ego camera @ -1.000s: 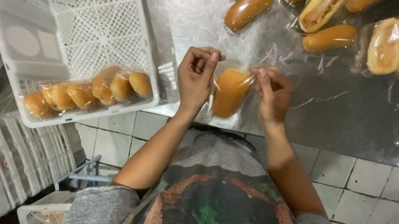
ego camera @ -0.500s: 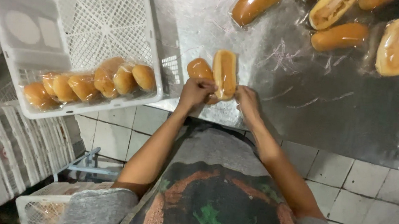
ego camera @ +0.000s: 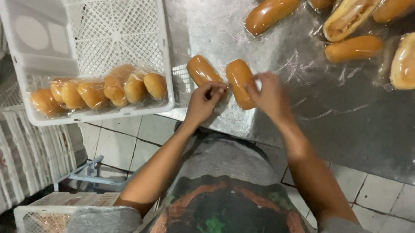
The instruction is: The person is packing individual bread rolls into plastic bags and then organizing the bagged rolls into a plastic crate.
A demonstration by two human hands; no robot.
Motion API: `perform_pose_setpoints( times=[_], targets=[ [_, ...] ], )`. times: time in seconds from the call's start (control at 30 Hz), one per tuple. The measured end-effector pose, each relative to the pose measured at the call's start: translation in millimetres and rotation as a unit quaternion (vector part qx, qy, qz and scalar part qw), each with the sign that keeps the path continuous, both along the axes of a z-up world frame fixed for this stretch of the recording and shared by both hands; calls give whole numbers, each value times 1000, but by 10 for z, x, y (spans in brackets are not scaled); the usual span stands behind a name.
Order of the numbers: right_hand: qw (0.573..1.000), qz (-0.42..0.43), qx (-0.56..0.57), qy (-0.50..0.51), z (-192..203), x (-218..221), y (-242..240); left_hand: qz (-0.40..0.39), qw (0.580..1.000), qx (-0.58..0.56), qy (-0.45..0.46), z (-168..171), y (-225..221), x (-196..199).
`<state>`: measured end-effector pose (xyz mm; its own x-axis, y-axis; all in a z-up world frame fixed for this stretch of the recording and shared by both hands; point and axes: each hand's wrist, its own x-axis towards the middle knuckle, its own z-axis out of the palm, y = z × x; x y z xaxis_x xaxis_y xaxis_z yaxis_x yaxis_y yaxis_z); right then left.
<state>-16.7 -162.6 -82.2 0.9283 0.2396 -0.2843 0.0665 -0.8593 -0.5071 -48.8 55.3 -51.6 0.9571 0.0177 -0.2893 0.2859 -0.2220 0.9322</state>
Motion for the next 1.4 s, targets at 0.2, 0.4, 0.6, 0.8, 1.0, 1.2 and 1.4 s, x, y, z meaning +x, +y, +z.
perform_pose_setpoints(
  times=[0.2, 0.4, 0.6, 0.8, 1.0, 1.2, 1.4],
  targets=[
    [993, -85, -75, -31, 114, 1258, 353, -41, 997, 16, -68, 49, 52, -135],
    [975, -137, 73, -158, -107, 1161, 260, -69, 994, 14, -84, 176, 2, -170],
    [989, 100, 110, 2, 252, 319, 156, -10, 956, 152, -252, -172, -11, -50],
    [901, -102, 237, -349, 54, 988, -914, -188, 908, 293, -232, -622, 116, 1],
    [911, -400, -33, -93, -103, 1293, -1696, -148, 949, 186, -205, 33, -114, 94],
    [870, -262, 273, -316, 232, 256, -711, -64, 982, -172, -39, -33, -577, 273],
    [892, -131, 402, -160, 547, -280, -194, -12, 985, -169, -17, 397, -536, 402]
  ],
)
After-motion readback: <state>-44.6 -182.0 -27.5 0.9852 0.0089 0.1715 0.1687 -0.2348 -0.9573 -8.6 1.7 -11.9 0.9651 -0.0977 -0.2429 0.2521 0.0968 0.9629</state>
